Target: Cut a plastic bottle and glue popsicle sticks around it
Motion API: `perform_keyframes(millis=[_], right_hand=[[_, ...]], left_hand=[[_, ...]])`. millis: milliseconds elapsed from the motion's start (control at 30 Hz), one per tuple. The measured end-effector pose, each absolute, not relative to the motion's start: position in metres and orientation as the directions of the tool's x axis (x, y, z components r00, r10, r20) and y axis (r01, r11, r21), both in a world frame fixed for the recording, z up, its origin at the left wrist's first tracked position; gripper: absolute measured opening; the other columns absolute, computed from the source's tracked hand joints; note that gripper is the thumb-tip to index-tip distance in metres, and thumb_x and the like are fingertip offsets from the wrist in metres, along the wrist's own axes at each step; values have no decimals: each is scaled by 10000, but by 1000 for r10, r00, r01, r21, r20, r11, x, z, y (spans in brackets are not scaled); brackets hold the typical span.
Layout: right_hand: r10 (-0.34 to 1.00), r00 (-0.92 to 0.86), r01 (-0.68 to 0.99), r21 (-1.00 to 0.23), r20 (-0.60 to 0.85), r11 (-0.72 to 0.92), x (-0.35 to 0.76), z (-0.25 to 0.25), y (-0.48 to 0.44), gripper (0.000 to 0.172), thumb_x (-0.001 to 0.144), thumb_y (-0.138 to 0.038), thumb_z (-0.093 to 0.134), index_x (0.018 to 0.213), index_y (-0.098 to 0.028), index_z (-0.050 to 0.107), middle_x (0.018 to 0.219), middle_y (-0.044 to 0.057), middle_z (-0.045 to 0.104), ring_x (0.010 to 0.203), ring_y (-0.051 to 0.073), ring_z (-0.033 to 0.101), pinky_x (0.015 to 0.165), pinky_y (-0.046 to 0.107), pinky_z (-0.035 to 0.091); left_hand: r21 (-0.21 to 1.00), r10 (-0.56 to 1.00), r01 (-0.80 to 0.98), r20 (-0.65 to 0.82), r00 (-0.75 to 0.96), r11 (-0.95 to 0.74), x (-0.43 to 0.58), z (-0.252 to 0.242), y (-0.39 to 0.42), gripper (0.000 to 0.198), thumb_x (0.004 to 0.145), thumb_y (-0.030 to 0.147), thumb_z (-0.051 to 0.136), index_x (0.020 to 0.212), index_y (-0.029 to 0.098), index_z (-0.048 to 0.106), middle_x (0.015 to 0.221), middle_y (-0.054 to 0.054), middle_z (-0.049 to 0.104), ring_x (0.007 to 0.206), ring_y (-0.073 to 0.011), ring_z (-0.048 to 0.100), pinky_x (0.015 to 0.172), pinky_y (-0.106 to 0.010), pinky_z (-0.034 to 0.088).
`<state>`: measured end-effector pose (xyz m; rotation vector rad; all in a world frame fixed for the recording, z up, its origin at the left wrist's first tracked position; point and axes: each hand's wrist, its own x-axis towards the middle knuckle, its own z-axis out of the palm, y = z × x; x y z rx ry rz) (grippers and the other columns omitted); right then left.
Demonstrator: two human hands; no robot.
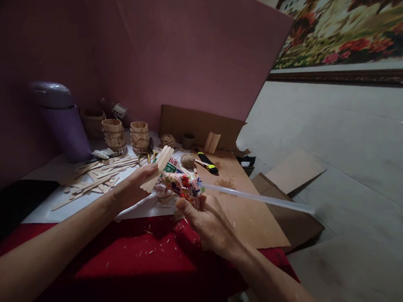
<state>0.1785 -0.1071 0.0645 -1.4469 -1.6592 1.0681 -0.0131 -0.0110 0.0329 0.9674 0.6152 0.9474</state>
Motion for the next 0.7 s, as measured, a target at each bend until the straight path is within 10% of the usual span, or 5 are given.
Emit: perform_keyframes(millis=[700], right_hand=[[984, -177, 423, -903, 1, 77, 186, 61, -104, 589, 812, -771, 520, 646, -216, 416, 525, -56, 350, 470, 81, 299, 403, 225, 240]], left_hand=[[895, 860, -394, 23, 510, 210, -12, 31, -10, 445, 763, 474, 712, 1089, 173, 675, 929, -90, 721, 787, -212, 657, 665, -290, 499]])
